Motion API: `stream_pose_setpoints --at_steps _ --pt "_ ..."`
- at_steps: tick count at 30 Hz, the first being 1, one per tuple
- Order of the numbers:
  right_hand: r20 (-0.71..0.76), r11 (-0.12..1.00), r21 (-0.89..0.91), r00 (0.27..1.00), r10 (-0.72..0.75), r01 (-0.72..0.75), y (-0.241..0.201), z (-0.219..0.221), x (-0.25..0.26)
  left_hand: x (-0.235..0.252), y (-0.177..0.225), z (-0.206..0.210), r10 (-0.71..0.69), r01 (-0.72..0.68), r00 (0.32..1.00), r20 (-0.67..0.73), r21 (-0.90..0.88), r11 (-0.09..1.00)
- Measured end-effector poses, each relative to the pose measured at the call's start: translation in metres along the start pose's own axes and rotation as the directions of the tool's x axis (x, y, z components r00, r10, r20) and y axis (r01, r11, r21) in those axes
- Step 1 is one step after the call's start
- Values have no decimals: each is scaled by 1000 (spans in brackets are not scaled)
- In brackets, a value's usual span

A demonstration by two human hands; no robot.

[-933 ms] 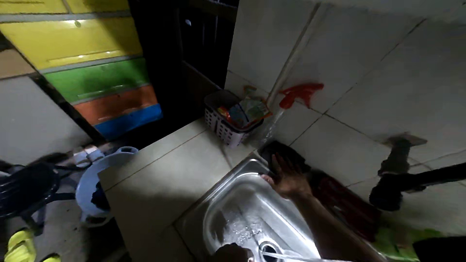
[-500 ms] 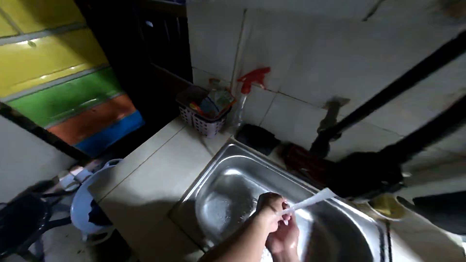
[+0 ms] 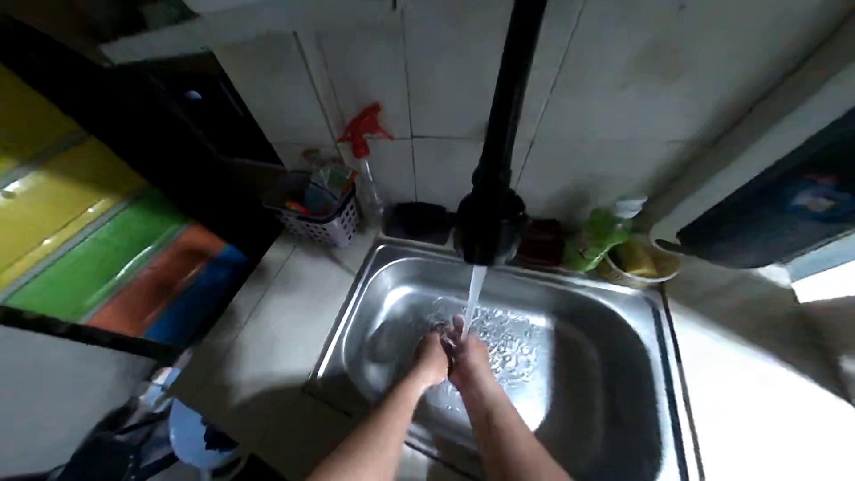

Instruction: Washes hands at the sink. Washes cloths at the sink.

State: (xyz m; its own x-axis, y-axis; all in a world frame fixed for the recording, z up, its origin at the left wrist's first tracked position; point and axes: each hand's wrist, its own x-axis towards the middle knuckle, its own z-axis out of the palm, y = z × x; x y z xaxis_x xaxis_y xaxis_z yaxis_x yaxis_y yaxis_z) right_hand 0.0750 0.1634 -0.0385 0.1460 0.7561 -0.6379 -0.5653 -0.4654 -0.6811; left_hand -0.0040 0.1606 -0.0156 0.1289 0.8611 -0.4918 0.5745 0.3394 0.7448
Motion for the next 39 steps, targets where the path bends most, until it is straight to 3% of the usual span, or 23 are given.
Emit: stream_pose_setpoints --at_steps 2,4,7,8,10,12,14,15,16,17,18,20,21,23,25,27,28,30,32,35,37,39 --pt "65 999 -4 996 53 -53 -4 2 7 -23 -13 -40 83 -110 991 102 294 950" --pt "193 983 119 974 117 -142 -10 6 12 -43 -33 -81 118 -181 981 152 519 836" --pt "279 927 259 940 198 -272 -18 9 9 -60 -71 -114 -4 -261 951 308 811 524" --pt "274 902 303 934 227 -308 -24 9 7 -66 -70 -105 -99 -224 944 315 832 507" --pt "246 876 345 933 262 -337 -35 4 3 -75 -37 -63 -344 -86 867 362 787 611" --pt "228 918 273 947 228 -287 -40 -10 -2 -92 11 -4 -396 4 788 472 639 769" --pt "205 984 11 964 170 -176 -48 -28 -12 -104 49 52 -373 109 775 510 473 874" --pt "185 977 -195 974 128 -91 -57 -37 -19 -99 62 72 -365 83 745 558 466 881" --pt "172 906 -423 982 77 4 -69 -48 -25 -89 68 82 -341 -13 710 616 495 869" --pt "164 756 -649 986 25 89 -79 -62 -31 -77 64 87 -318 -126 669 672 524 842" --pt "162 545 -827 987 -4 138 -88 -78 -39 -62 49 86 -318 -214 633 706 555 804" --pt "132 145 -982 990 44 124 -100 -113 -63 -44 19 56 -363 -245 571 737 575 781" --pt "92 -2 -996 991 99 92 -101 -131 -76 -37 4 32 -399 -233 557 729 598 767" --pt "34 -174 -981 966 258 81 -89 -165 -99 -21 -19 -15 -462 -306 531 710 670 676" --pt "115 -287 -931 930 350 224 -73 -193 -117 -8 -20 -48 -524 -386 590 614 784 486" --pt "259 -439 -812 912 318 384 -76 -211 -116 6 -10 -56 -537 -399 689 486 874 278" --pt "310 -512 -753 909 279 414 -88 -218 -104 13 -5 -55 -504 -389 730 461 887 248" --pt "298 -607 -694 922 247 387 -132 -214 -62 28 8 -42 -316 -396 792 523 833 387" --pt "282 -667 -660 937 207 346 -165 -200 -15 32 35 -20 -116 -427 794 597 683 593" --pt "399 -666 -644 908 128 377 -158 -175 53 29 73 6 92 -437 772 629 419 796" --pt "396 -558 -745 916 71 365 -130 -142 80 29 81 6 134 -409 788 601 348 843" --pt "288 -244 -932 956 -51 268 -114 -101 92 35 73 -13 105 -381 811 576 381 842"
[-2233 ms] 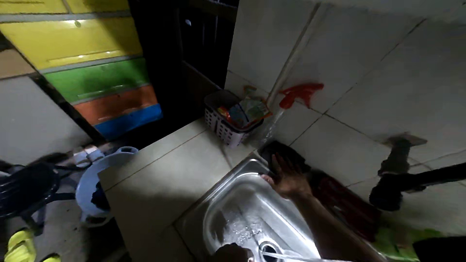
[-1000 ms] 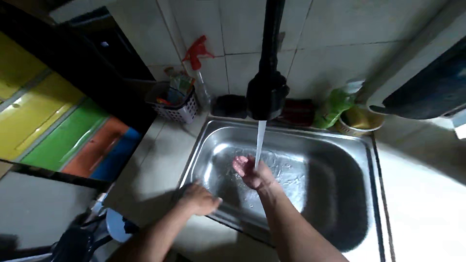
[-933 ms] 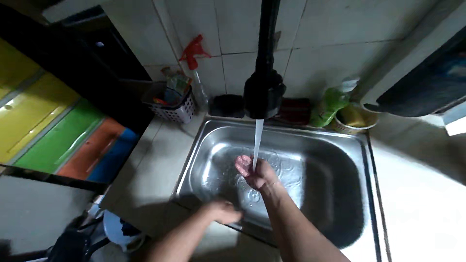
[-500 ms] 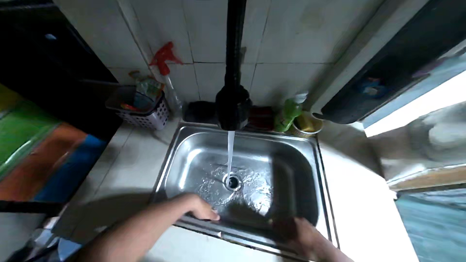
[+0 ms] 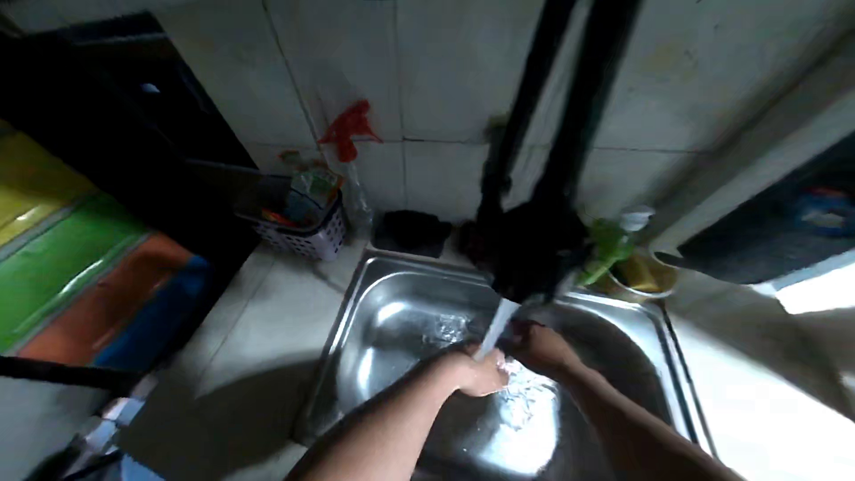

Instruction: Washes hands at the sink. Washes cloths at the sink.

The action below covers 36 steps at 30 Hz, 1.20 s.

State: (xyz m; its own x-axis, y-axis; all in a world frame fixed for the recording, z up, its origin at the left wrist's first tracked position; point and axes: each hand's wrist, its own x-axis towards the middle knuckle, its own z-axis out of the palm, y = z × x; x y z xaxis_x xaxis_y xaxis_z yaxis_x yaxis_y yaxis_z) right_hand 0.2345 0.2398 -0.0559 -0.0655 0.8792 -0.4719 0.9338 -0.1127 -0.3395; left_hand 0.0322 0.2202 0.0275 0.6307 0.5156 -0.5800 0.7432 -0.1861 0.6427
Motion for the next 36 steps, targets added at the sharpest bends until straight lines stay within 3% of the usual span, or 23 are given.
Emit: stream_pose_setpoints --at_steps 2,4,5,8,9,11,12,14,16,19,21,23,27,29,31,34,36 --pt "-21 966 235 993 115 -107 -35 -3 17 -23 -20 -21 -144 139 989 32 120 983" --pt "-124 948 306 984 130 -86 -67 0 33 -47 -43 -45 -292 270 956 18 328 905" --pt "-163 963 267 983 84 -38 -86 0 37 -59 -57 -53 -334 315 942 -24 401 860" --pt "173 994 97 983 -60 43 -187 -54 23 -99 -87 -69 -391 382 915 -95 512 770" --pt "138 979 135 976 -168 150 -210 -51 27 -111 -97 -69 -380 358 921 -80 554 752" --pt "-134 848 322 907 -400 421 -222 -13 56 -129 -110 -66 -341 266 940 -12 652 710" --pt "-168 760 456 883 -438 464 -220 1 63 -132 -115 -65 -317 210 948 27 697 686" --pt "-94 623 715 926 -364 318 -200 13 43 -120 -125 -65 -264 104 960 93 757 646" --pt "-26 642 747 972 -231 173 -162 31 16 -89 -137 -68 -238 30 962 135 812 583" --pt "89 846 516 974 -211 136 -101 61 -16 -48 -146 -81 -236 52 970 56 901 431" --pt "191 953 302 978 -80 19 -72 67 -31 -39 -150 -83 -222 139 974 -53 910 390" --pt "260 991 119 965 35 -68 -50 68 -51 -55 -156 -53 -265 159 963 -41 883 441" --pt "434 992 -114 896 91 -45 -19 65 -83 -92 -130 -2 -406 72 869 283 739 670" --pt "444 987 -138 885 139 -86 -12 58 -111 -74 -132 -14 -349 163 924 158 661 732" --pt "380 971 -140 894 235 -196 -12 47 -135 -31 -151 -20 -211 199 975 -71 703 683" --pt "252 930 -72 896 366 -360 2 53 -154 40 -154 1 -5 243 926 -378 586 773" --pt "189 911 -42 892 410 -409 14 60 -157 76 -134 40 60 174 903 -427 487 856"
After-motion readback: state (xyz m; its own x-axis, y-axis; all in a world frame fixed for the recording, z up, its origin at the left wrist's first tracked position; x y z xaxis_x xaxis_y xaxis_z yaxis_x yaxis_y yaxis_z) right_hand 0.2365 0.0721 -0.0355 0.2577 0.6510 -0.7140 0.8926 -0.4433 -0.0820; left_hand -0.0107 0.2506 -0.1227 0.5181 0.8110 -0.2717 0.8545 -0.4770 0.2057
